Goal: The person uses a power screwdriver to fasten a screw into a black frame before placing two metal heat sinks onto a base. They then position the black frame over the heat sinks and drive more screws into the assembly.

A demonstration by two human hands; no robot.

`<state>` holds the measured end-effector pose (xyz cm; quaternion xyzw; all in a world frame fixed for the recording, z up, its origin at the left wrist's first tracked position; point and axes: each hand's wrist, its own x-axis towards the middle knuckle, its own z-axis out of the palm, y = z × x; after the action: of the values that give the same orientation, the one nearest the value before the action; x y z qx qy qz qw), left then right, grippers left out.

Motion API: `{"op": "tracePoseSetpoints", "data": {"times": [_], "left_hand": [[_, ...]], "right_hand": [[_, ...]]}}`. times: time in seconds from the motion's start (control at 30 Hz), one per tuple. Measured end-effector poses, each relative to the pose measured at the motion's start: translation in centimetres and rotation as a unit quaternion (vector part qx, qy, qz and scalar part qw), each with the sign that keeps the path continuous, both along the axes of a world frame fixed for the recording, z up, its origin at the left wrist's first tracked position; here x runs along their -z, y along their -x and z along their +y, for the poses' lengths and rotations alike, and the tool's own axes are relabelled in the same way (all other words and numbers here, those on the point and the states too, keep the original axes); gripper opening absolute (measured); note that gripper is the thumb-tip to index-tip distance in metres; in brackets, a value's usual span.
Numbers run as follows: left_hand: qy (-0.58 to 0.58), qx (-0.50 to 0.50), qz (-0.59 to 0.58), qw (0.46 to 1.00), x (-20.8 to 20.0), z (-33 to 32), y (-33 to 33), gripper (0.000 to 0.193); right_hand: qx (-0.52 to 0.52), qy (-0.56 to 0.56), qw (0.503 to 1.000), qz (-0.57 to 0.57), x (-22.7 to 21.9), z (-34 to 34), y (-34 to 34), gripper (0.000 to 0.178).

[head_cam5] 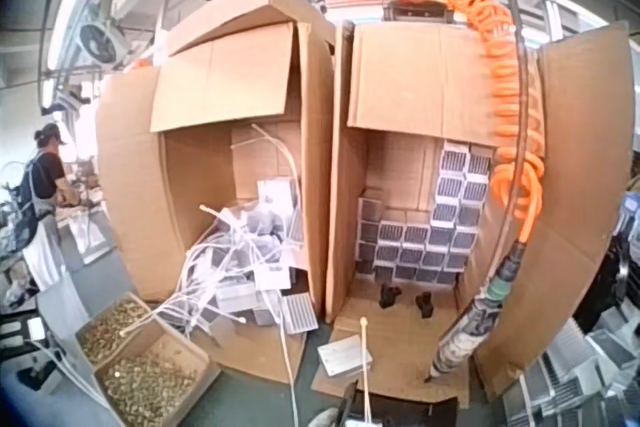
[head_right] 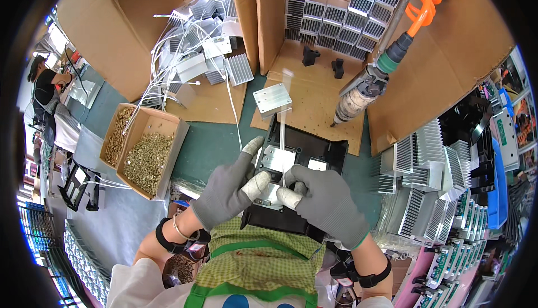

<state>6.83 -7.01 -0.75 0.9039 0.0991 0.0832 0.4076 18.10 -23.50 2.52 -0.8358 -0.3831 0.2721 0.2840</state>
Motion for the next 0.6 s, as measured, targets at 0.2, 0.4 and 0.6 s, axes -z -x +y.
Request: {"op": "tracePoseSetpoints", "data": {"times": [0.2, 0.4, 0.6], "left_hand": [[0.012, -0.006, -0.004, 1.000, 0.5, -0.1, -0.1, 0.062], [0.042, -0.022, 0.015, 0.999, 0.8, 0.8, 0.0, 0.061], [0.014, -0.023, 0.028, 0.999, 1.4, 1.0, 0.5, 0.062]], "right_hand": [[0.006, -0.010, 0.992, -0.127, 1.2, 0.6, 0.7, 0.025], [-0.112, -0.205, 0.963, 0.131, -0.4, -2.9, 0.5, 0.011], [-0.138, -0.050, 0.987, 0.059, -1.6, -9.1, 1.2, 0.029]]}}
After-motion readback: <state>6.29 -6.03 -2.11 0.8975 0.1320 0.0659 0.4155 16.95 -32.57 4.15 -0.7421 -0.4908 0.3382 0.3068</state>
